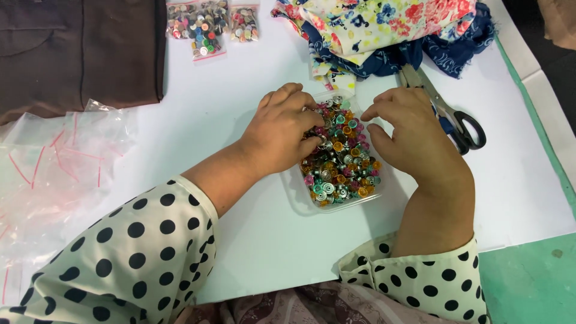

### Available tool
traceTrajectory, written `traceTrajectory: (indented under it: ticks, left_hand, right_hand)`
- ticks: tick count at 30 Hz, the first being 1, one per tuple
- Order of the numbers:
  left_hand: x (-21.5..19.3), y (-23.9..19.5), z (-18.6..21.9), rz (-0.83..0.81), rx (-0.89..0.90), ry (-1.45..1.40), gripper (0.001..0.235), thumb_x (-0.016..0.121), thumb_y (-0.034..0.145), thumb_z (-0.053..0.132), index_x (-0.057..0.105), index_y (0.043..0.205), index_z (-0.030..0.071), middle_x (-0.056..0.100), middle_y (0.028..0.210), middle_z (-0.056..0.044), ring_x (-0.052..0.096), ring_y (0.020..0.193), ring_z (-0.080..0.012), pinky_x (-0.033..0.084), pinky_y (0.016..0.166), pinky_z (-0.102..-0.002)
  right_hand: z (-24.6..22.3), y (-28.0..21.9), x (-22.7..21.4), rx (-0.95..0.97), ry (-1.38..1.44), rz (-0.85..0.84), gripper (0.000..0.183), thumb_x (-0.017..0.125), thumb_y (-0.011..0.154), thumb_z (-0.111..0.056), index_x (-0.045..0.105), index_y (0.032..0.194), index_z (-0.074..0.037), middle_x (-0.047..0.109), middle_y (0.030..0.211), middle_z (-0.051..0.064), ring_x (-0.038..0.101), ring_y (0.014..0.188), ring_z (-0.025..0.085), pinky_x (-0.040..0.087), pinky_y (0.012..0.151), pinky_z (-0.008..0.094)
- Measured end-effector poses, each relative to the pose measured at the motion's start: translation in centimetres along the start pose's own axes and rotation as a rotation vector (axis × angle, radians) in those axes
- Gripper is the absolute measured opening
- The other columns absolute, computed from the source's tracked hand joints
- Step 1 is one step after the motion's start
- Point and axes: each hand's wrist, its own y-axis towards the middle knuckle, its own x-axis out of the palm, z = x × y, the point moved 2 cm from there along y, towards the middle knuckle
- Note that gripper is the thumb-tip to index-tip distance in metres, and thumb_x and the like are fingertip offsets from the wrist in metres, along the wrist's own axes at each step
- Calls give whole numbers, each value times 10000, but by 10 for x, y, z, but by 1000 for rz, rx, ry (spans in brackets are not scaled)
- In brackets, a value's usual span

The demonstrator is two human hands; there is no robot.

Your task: Sorting colorful buttons from a container and placing them into small plastic bags

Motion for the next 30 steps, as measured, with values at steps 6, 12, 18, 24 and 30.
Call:
traceTrajectory:
  ticks: [6,12,18,24,30]
  left_hand:
    - [5,2,-1,-20,-10,11,253,826,832,279,761,1057,184,597,1134,-35,443,1352,-346,387,1092,-558]
    - [11,2,-2,11,-1,16,202,817,835,229,763,1026,186,604,1098,-26,445,1357,-341,377,1097,-544]
    - [3,-4,1,50,4,-11,200,838,831,221,756,1008,183,602,1092,-18,443,1356,-331,374,1100,-539]
    - [-40,-37,-7,220,71,-147,188,841,841,154,712,971,198,611,1105,-10,460,1332,-403,439,984,-556]
    - [-86,-88,-27,316,153,-144,265,913,837,131,677,951,169,596,1043,-46,537,1188,-379,466,952,-467]
  right_hand:
    - [-8,3,7,-26,-16,-80,134,745,902,-19,747,1033,-40,661,968,208,620,1105,465,414,1034,525]
    - [4,1,19,36,-59,-118,173,760,906,-81,758,1080,-80,662,1037,148,586,1142,419,460,970,485]
    - [7,-4,23,4,-99,-101,90,774,921,-92,750,1006,-102,662,999,118,597,1103,396,478,938,463]
    - [-13,3,14,-85,-69,-116,139,743,928,-71,762,1059,-31,704,1105,151,598,1157,360,385,1046,478]
    - [-35,9,22,-202,-242,-51,135,789,1032,-53,756,1151,2,713,1194,184,659,1234,357,410,1132,494]
